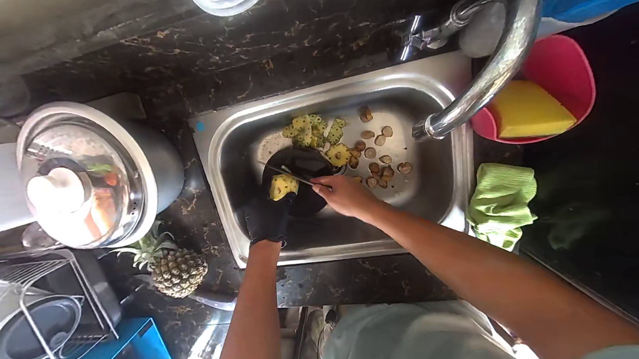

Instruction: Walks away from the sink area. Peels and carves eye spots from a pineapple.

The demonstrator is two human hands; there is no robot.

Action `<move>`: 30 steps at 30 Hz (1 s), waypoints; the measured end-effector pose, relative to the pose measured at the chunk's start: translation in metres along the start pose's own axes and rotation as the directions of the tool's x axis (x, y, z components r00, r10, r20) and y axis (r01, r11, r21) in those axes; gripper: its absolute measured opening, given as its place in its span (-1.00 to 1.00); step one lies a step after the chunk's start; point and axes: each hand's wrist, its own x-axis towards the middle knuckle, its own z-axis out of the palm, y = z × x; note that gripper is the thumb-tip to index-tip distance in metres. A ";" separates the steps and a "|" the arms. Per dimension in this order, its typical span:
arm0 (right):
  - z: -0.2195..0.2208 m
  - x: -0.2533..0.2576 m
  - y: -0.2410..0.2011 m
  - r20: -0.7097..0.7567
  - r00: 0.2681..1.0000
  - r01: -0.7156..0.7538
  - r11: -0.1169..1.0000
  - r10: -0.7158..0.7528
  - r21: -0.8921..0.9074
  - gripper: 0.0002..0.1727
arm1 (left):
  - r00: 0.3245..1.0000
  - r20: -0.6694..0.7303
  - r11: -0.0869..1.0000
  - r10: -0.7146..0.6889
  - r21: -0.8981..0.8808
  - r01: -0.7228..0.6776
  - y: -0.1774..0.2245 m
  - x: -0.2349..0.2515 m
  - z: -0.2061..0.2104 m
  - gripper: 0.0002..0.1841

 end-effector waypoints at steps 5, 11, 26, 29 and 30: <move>-0.005 0.007 0.028 0.071 0.997 -0.021 0.975 0.005 0.220 -0.55 | 0.999 -0.023 0.998 -0.025 0.055 0.026 0.002 -0.005 -0.007 -0.27; -0.048 -0.093 -0.001 -0.153 0.987 0.029 0.989 -0.052 -0.148 -0.42 | 0.926 -0.273 0.955 0.260 -0.066 -0.288 0.011 -0.043 0.008 -0.20; -0.047 -0.232 0.123 -0.789 0.521 -0.369 0.920 0.325 0.135 -0.25 | 0.921 0.092 0.697 0.377 -0.684 -0.217 0.012 -0.139 0.085 -0.43; -0.036 -0.221 0.145 -0.859 0.478 -0.355 0.935 0.181 0.000 -0.50 | 0.862 0.107 0.769 0.495 -0.516 -0.378 -0.021 -0.133 0.078 -0.43; -0.037 -0.223 0.145 -0.856 0.487 -0.328 0.945 0.174 0.005 -0.53 | 0.815 -0.010 0.690 0.579 -0.526 -0.497 -0.036 -0.124 0.092 -0.45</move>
